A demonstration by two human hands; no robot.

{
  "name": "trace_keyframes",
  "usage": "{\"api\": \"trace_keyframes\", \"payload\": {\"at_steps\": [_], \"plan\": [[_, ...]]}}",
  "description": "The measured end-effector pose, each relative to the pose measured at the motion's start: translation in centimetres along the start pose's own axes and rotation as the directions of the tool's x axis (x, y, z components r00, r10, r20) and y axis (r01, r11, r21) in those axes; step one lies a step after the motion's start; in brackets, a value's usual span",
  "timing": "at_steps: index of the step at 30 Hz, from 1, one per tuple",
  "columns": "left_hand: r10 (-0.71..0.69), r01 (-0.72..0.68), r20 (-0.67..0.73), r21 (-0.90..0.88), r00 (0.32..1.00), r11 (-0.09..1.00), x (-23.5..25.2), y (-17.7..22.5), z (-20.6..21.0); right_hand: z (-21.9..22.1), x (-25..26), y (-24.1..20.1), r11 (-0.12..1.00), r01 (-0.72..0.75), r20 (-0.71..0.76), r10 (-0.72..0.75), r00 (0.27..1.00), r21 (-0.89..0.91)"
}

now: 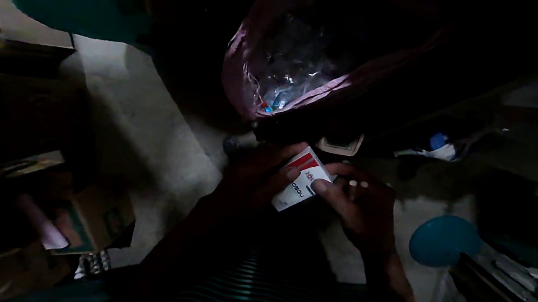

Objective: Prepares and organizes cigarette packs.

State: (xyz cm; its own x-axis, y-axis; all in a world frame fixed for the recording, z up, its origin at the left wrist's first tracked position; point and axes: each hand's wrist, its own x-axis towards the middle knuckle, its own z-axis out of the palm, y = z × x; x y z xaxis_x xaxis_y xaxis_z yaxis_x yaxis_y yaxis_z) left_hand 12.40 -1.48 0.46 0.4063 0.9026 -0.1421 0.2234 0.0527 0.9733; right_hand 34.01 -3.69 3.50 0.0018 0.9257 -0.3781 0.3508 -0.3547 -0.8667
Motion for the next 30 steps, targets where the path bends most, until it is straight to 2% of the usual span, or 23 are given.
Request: {"api": "trace_keyframes", "payload": {"at_steps": [3, 6, 9, 13, 15, 19, 22, 24, 25, 27, 29, 30], "plan": [[0.061, -0.062, 0.007, 0.166, 0.998, 0.984, -0.2, -0.1, -0.5, 0.5, 0.8, -1.0, 0.992, -0.020, 0.041, 0.025, 0.999, -0.123], [-0.008, -0.010, 0.044, 0.378, 0.999, 0.926, -0.6, 0.2, 0.0, 1.5, 0.8, -1.5, 0.989, -0.078, 0.000, 0.078, 0.997, -0.123], [0.011, -0.001, -0.019, 0.469, 1.000, 0.883, -0.9, -0.3, 1.0, 2.0, 0.6, -1.9, 0.980, -0.108, 0.010, 0.112, 0.994, -0.164], [0.081, -0.047, -0.047, 0.500, 0.996, 0.865, -1.2, -0.2, 1.5, 1.5, 0.7, -2.4, 0.958, -0.141, 0.005, 0.147, 0.989, -0.248], [0.119, -0.078, -0.056, 0.480, 0.991, 0.874, -1.2, -0.3, 1.4, 1.1, 0.6, -2.2, 0.972, -0.144, 0.015, 0.149, 0.989, -0.188], [0.216, -0.183, -0.032, 0.426, 0.976, 0.886, -1.2, -1.1, 1.4, 0.5, 0.4, -1.1, 0.974, -0.217, 0.031, 0.216, 0.976, 0.065], [0.269, -0.252, -0.010, 0.319, 0.963, 0.914, -0.9, -0.7, 1.6, 0.2, 0.4, -0.8, 0.871, -0.380, 0.083, 0.373, 0.924, 0.312], [0.263, -0.252, -0.004, 0.275, 0.965, 0.928, -0.7, -0.2, 1.8, -0.1, 0.4, -0.2, 0.817, -0.412, 0.120, 0.399, 0.909, 0.404], [0.240, -0.231, 0.000, 0.276, 0.971, 0.933, -0.6, -0.1, 1.8, -0.3, 0.3, 0.1, 0.842, -0.390, 0.084, 0.388, 0.918, 0.373], [0.178, -0.172, 0.014, 0.330, 0.984, 0.928, -0.6, -0.4, 1.9, -1.1, -0.1, -0.2, 0.949, -0.287, -0.043, 0.295, 0.955, 0.131], [0.113, -0.113, 0.025, 0.419, 0.993, 0.901, -0.7, -0.7, 1.9, -1.4, -1.0, -1.7, 0.985, -0.080, -0.093, 0.067, 0.993, -0.150], [0.089, -0.094, 0.033, 0.452, 0.996, 0.887, -0.8, -0.8, 1.9, -1.2, -1.7, -2.3, 0.962, 0.066, -0.057, -0.083, 0.995, -0.264]]}}
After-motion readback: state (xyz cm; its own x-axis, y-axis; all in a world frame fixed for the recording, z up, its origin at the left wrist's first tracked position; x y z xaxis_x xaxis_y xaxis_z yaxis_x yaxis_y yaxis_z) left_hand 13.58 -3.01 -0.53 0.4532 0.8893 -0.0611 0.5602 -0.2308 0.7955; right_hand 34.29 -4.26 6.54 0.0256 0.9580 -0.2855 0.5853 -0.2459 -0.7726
